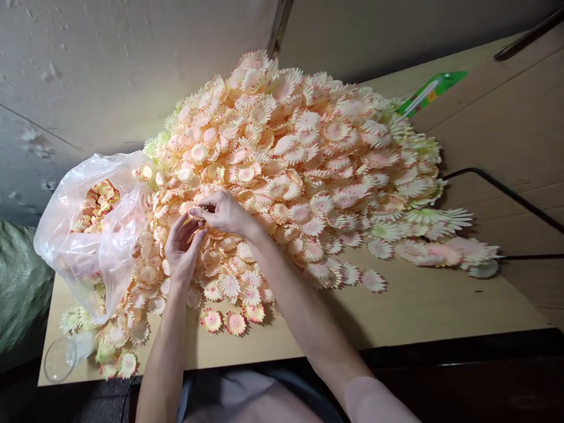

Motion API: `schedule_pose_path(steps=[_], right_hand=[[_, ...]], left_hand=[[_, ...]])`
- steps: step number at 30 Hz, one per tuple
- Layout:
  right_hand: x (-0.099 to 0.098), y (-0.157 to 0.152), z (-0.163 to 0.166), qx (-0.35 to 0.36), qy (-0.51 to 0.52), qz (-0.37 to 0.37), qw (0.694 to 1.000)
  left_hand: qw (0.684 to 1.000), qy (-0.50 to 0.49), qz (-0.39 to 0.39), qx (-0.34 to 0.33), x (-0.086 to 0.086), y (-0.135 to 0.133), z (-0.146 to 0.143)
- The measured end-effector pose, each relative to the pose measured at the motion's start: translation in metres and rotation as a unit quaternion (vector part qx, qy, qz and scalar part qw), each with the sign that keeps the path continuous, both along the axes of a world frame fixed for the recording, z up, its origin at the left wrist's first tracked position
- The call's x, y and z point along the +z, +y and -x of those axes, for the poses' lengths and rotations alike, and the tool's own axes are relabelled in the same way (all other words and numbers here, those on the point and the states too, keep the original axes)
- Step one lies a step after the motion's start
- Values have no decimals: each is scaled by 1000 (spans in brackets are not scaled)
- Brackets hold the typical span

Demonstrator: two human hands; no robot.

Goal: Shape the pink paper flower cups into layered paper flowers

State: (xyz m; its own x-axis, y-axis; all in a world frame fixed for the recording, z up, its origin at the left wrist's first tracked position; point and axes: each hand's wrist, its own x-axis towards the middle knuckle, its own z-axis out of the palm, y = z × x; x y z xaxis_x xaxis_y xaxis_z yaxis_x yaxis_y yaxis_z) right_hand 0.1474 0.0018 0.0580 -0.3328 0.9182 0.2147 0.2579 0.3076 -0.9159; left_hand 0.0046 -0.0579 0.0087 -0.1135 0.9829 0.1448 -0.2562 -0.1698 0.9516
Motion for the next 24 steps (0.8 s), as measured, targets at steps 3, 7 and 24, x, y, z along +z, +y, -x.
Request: schedule_pose_path(steps=[3, 7, 24], right_hand=[[1, -1, 3, 11, -15, 4, 1000], [5, -2, 3, 14, -39, -19, 999], [12, -1, -4, 99, -153, 59, 982]], left_hand=[[999, -31, 11, 11, 0, 1, 1], [997, -72, 25, -6, 1, 2, 4], [997, -55, 48, 4, -4, 6, 11]])
